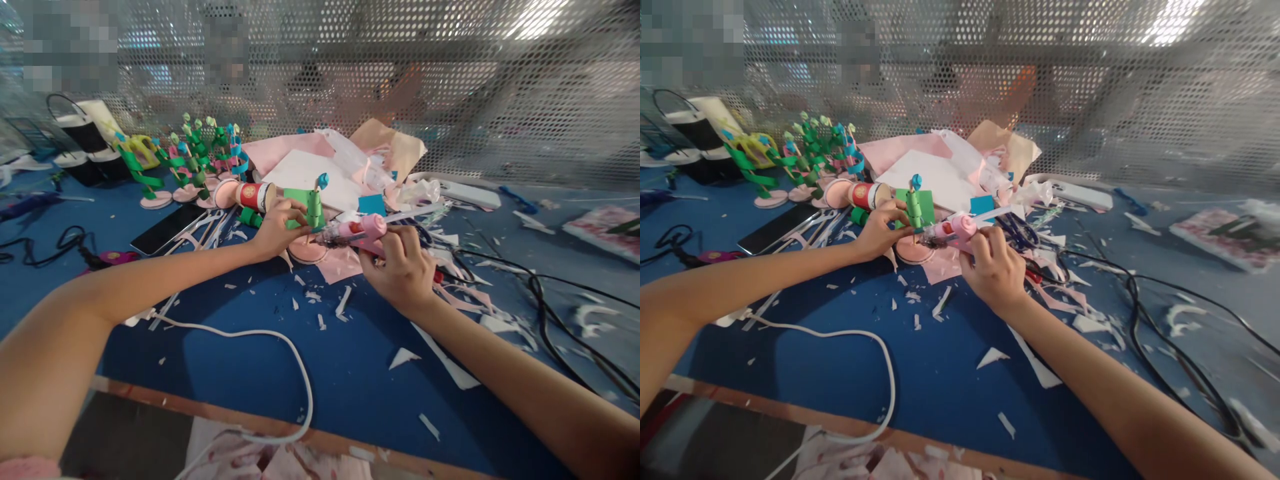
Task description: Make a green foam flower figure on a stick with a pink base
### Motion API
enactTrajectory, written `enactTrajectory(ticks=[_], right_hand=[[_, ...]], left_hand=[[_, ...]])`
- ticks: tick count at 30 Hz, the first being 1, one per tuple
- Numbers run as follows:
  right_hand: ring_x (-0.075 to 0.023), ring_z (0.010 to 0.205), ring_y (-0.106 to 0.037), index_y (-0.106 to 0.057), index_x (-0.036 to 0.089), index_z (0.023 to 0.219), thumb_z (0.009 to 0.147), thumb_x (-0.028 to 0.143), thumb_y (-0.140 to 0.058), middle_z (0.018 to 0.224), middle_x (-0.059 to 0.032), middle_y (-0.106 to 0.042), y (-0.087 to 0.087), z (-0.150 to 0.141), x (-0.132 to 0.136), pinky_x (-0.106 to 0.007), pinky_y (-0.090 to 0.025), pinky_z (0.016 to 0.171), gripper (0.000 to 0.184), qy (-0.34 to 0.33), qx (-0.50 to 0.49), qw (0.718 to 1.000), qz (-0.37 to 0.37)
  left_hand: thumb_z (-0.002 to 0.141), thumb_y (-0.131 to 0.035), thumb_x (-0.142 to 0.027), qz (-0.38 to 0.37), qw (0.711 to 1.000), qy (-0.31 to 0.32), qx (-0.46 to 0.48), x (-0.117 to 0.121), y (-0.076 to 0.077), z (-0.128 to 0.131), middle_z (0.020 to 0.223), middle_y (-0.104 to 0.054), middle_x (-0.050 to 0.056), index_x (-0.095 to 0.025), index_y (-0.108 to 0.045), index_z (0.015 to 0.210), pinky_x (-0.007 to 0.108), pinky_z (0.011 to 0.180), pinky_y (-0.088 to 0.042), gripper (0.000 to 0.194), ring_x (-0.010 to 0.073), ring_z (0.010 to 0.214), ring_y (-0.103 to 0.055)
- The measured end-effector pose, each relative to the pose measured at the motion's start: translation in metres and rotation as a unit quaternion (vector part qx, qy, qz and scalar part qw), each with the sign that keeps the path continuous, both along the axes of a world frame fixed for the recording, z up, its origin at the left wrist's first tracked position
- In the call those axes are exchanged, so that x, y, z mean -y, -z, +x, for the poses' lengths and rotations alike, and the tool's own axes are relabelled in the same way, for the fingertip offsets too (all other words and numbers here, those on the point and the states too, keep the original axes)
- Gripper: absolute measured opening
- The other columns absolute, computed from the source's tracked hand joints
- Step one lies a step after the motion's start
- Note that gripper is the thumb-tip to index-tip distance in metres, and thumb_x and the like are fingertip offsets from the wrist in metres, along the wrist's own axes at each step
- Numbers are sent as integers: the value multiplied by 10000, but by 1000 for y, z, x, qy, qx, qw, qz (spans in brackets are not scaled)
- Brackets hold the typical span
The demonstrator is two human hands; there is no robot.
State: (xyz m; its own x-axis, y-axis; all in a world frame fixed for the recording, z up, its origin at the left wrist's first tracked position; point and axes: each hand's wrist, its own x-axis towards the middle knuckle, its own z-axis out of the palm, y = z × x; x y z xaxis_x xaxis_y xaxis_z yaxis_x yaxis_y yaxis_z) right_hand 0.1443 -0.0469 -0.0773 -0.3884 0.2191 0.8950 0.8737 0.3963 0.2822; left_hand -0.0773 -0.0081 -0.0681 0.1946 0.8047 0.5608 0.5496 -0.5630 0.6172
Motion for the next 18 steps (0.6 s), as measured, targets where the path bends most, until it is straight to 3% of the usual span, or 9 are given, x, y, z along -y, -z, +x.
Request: enactTrajectory(ticks=[5,13,18], right_hand=[[-132,589,-566,-478,193,727,729,148,-526,761,-49,-621,0,-1,1,-228,-362,490,66,1,15,999,-37],[-111,563,-557,-465,193,714,722,110,-518,723,-25,-620,-3,-1,2,-219,-351,481,99,-4,25,1000,5],[-117,581,-556,-492,189,720,730,120,-506,754,-35,-619,1,0,0,-228,-340,485,71,12,27,999,-20]], left_hand=[[675,-713,-240,1,1000,2,-4,0,-1,0,913,-615,53,-165,-623,597,418,915,-388,141,209,962,-504],[681,-711,-256,-6,1000,4,-5,-1,1,-2,928,-616,57,-160,-615,593,378,896,-388,161,197,954,-504],[686,-707,-264,-3,1000,4,-5,-1,2,-2,933,-618,61,-157,-625,607,373,889,-391,156,198,950,-505]])
